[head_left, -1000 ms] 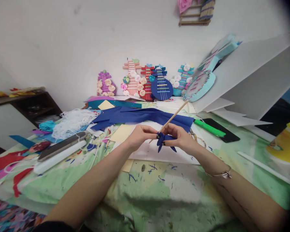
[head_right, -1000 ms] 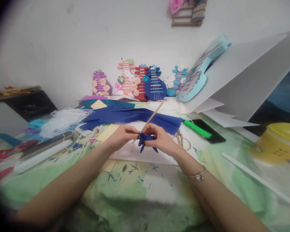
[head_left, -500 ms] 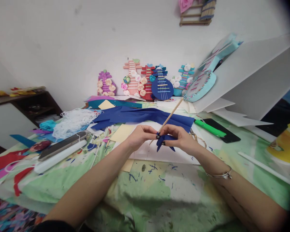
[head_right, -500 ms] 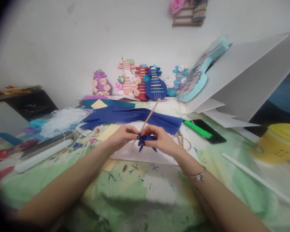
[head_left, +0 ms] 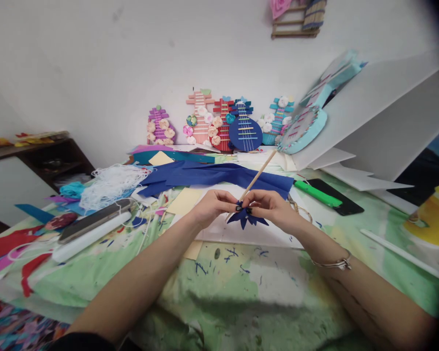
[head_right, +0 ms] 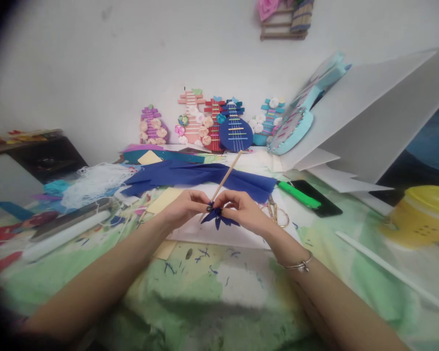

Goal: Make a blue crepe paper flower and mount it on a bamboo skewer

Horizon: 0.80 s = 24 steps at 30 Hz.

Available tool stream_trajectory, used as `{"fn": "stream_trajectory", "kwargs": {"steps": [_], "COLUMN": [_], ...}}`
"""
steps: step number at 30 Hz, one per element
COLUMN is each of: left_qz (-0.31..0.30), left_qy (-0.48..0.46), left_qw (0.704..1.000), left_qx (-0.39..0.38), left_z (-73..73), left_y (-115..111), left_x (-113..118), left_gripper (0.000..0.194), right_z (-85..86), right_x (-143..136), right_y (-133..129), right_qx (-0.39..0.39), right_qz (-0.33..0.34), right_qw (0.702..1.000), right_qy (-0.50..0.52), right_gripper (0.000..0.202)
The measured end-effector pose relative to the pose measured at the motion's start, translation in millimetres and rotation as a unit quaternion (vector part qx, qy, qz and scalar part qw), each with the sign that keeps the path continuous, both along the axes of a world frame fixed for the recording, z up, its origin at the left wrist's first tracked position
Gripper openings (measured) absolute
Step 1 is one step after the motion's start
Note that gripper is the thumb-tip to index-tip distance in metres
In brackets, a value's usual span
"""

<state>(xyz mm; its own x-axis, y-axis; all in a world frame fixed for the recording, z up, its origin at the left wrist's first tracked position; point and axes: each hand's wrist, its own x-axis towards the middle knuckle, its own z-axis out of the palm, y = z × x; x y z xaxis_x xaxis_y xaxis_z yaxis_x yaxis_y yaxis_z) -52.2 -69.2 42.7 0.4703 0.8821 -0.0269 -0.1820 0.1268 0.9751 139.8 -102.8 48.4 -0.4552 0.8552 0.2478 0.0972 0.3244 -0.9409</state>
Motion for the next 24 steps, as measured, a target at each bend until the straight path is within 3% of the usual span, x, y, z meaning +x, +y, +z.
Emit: {"fn": "stream_trajectory", "kwargs": {"steps": [16, 24], "left_qz": [-0.015, -0.011], "left_qy": [0.0, -0.008], "left_qw": [1.0, 1.0], "left_qx": [-0.012, -0.018], "left_z": [1.4, 0.4], "left_y": [-1.7, -1.3], "left_x": [-0.7, 0.1], "left_gripper": [0.016, 0.016], "right_z": [5.0, 4.1], "right_x": [1.7, 3.3], "right_y": [-1.7, 0.2], "right_qx": [0.028, -0.002], "right_qz": [0.021, 0.063], "right_qw": [0.999, 0.998], "right_qy": [-0.003, 0.009], "right_gripper": [0.005, 0.007]}}
